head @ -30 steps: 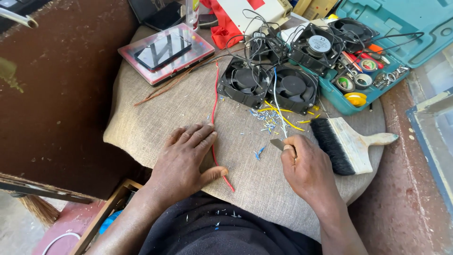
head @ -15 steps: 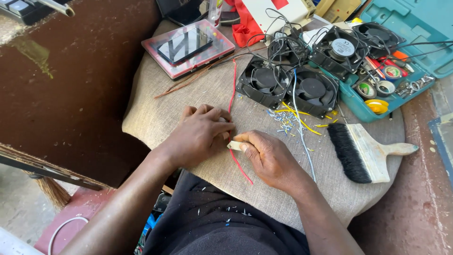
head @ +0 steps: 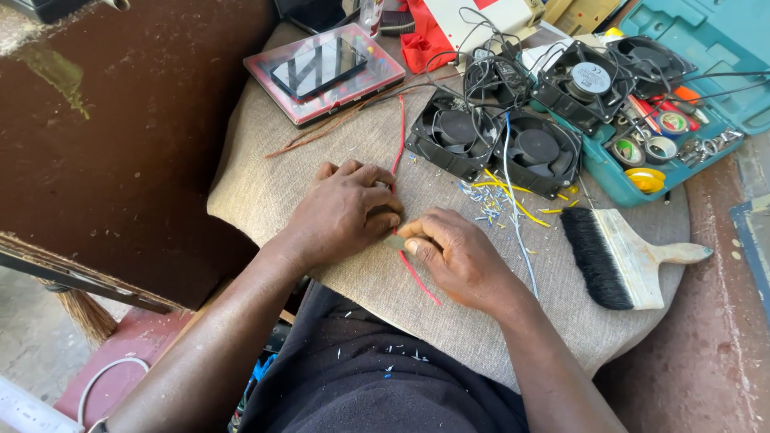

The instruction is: Stripping the insulation from a red electrical wire using a small blade and brushing away debris on a workbench.

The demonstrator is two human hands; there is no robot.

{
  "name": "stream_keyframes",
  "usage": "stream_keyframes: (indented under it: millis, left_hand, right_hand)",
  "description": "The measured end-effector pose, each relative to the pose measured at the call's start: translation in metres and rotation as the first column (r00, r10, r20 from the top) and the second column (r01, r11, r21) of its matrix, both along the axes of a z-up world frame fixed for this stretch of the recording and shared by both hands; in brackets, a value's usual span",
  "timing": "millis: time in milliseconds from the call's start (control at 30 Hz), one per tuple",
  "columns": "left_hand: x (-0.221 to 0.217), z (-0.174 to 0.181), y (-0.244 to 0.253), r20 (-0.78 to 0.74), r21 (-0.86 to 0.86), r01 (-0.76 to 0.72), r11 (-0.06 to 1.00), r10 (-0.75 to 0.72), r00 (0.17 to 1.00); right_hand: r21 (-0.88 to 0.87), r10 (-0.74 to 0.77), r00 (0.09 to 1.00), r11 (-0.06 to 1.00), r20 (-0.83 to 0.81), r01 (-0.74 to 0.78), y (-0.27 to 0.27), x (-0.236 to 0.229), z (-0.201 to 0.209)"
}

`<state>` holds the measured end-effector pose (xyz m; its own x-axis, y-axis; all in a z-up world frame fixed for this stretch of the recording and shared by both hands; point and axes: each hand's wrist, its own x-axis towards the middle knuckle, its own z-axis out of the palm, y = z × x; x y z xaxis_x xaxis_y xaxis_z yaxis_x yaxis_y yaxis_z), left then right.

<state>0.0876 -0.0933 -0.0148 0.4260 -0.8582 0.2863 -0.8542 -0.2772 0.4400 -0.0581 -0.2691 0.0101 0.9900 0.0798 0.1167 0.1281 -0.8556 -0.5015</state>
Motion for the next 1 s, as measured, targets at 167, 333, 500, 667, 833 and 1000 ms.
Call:
stream_keyframes:
  millis: [167,333,500,667,833,1000]
  left_hand:
    - [-0.004,0.008,-0.002,0.048,-0.011,-0.031,0.999,0.031,0.998]
    - [0.001,-0.002,-0.018,0.093,-0.018,-0.055,0.998,0.056,0.994]
    - [0.002,-0.006,-0.024,0.063,-0.098,-0.004,0.995,0.01,0.998]
    - [-0.004,-0.006,-0.017,0.074,-0.086,0.002,0.996,0.004,0.997]
    - [-0.02,-0.009,-0.016,0.055,-0.204,-0.065,0.977,0.077,0.995]
    - [-0.108,0.003,-0.054,0.19,-0.347,0.028,0.938,0.041,0.981]
  right_hand:
    - [0.184,0.006,0.997,0.983,-0.073,0.008,-0.003,0.0,0.009]
    - [0.2,-0.019,0.997,0.979,-0.079,0.034,-0.008,-0.006,0.004]
    - [0.144,-0.041,0.997,0.988,-0.06,0.049,-0.009,-0.012,0.006]
    - [0.177,-0.008,0.999,0.984,-0.031,0.013,-0.01,-0.006,0.006]
    - [0.196,-0.063,0.998,0.978,-0.014,0.065,-0.005,-0.01,0.002]
    - [0.17,-0.119,0.993,0.978,-0.011,0.119,-0.001,-0.017,-0.016]
